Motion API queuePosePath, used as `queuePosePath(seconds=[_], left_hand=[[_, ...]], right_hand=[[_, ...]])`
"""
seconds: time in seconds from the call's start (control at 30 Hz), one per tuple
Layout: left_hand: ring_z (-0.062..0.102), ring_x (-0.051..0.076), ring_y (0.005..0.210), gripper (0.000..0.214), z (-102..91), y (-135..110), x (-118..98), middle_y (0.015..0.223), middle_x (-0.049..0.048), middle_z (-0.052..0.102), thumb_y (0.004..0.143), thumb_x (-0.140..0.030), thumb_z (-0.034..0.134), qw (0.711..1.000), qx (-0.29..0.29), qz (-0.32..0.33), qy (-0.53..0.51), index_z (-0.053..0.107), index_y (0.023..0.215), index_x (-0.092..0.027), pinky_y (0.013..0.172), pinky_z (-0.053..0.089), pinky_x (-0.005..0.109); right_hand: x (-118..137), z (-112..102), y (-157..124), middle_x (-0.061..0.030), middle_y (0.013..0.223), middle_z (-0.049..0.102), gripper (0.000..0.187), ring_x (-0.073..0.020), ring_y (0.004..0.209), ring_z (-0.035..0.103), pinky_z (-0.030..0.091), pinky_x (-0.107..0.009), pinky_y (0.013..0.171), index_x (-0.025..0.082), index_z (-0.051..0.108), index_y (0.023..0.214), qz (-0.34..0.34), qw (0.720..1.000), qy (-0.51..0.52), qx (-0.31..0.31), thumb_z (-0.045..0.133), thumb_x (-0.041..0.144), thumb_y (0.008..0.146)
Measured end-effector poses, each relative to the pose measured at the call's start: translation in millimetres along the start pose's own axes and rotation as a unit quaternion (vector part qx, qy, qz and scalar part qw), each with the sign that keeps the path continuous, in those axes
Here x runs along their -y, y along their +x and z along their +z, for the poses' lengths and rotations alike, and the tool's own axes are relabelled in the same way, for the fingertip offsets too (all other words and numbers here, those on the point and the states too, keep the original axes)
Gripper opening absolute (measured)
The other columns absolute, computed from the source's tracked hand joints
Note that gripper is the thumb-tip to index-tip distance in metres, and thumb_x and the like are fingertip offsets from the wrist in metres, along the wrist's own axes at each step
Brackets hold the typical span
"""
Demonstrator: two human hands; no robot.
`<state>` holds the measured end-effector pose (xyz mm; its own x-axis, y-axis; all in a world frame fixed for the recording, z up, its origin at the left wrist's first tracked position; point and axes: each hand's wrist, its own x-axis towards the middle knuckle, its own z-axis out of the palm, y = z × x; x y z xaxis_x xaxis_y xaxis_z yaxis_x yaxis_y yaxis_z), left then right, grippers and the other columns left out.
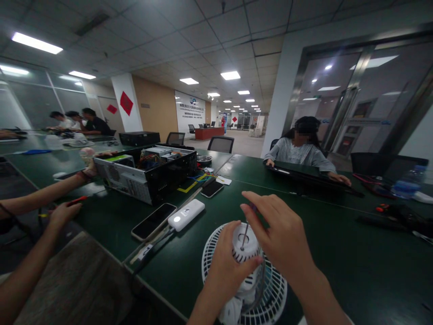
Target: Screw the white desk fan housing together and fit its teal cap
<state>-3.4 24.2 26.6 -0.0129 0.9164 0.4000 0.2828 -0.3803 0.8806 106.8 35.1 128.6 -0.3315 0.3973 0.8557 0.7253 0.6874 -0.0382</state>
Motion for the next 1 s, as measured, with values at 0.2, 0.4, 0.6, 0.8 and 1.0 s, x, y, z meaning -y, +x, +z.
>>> queuePosePath(seconds=[0.2, 0.4, 0.6, 0.8, 1.0], left_hand=[[0.048, 0.03, 0.117, 0.063, -0.5, -0.9, -1.6, 0.124, 0.0096, 0.053, 0.065, -0.021, 0.072, 1.0, -0.013, 0.008, -0.004, 0.047, 0.123, -0.022, 0.1, 0.036, 0.048], [0.047, 0.03, 0.118, 0.061, -0.9, -0.7, -3.3, 0.125, 0.0095, 0.052, 0.066, -0.021, 0.071, 1.0, -0.01, 0.002, 0.002, 0.047, 0.122, -0.022, 0.101, 0.036, 0.047], [0.046, 0.03, 0.119, 0.062, -1.2, -0.5, -1.5, 0.126, 0.0107, 0.051, 0.067, -0.023, 0.071, 1.0, 0.0, 0.012, -0.003, 0.044, 0.124, -0.02, 0.103, 0.033, 0.048], [0.044, 0.029, 0.12, 0.06, -0.5, -0.7, 0.0, 0.127, 0.0103, 0.05, 0.069, -0.023, 0.07, 1.0, 0.003, 0.01, -0.01, 0.044, 0.122, -0.021, 0.104, 0.031, 0.048], [0.047, 0.029, 0.117, 0.06, 0.4, -0.3, 1.5, 0.124, 0.0097, 0.052, 0.067, -0.02, 0.069, 1.0, -0.004, 0.017, -0.018, 0.045, 0.122, -0.02, 0.101, 0.035, 0.047]], right_hand=[[0.4, -4.6, -0.2, -0.0058, 0.082, 0.068, 0.024, -0.0175, 0.075, 0.062, 0.05, -0.03, 0.066, 0.017, 0.06, 0.106, -0.006, 0.999, 0.046, 0.014, 0.044, 0.018, 0.089], [-0.8, -2.2, -0.1, -0.0088, 0.082, 0.067, 0.026, -0.0205, 0.075, 0.061, 0.05, -0.034, 0.066, 0.012, 0.061, 0.105, 0.01, 1.0, 0.007, 0.001, 0.042, 0.023, 0.09], [0.0, -8.2, -0.3, -0.0067, 0.083, 0.068, 0.022, -0.0177, 0.076, 0.062, 0.049, -0.029, 0.065, 0.014, 0.06, 0.104, 0.002, 0.999, 0.049, 0.02, 0.045, 0.017, 0.088], [2.0, -1.8, -1.2, -0.0075, 0.078, 0.066, 0.018, -0.0199, 0.071, 0.058, 0.048, -0.032, 0.064, 0.014, 0.062, 0.094, 0.017, 1.0, 0.005, -0.007, 0.048, 0.025, 0.088], [3.8, -6.8, 0.0, -0.0077, 0.087, 0.067, 0.023, -0.017, 0.081, 0.061, 0.049, -0.029, 0.071, 0.011, 0.059, 0.103, -0.012, 0.997, 0.082, 0.002, 0.043, 0.012, 0.086]])
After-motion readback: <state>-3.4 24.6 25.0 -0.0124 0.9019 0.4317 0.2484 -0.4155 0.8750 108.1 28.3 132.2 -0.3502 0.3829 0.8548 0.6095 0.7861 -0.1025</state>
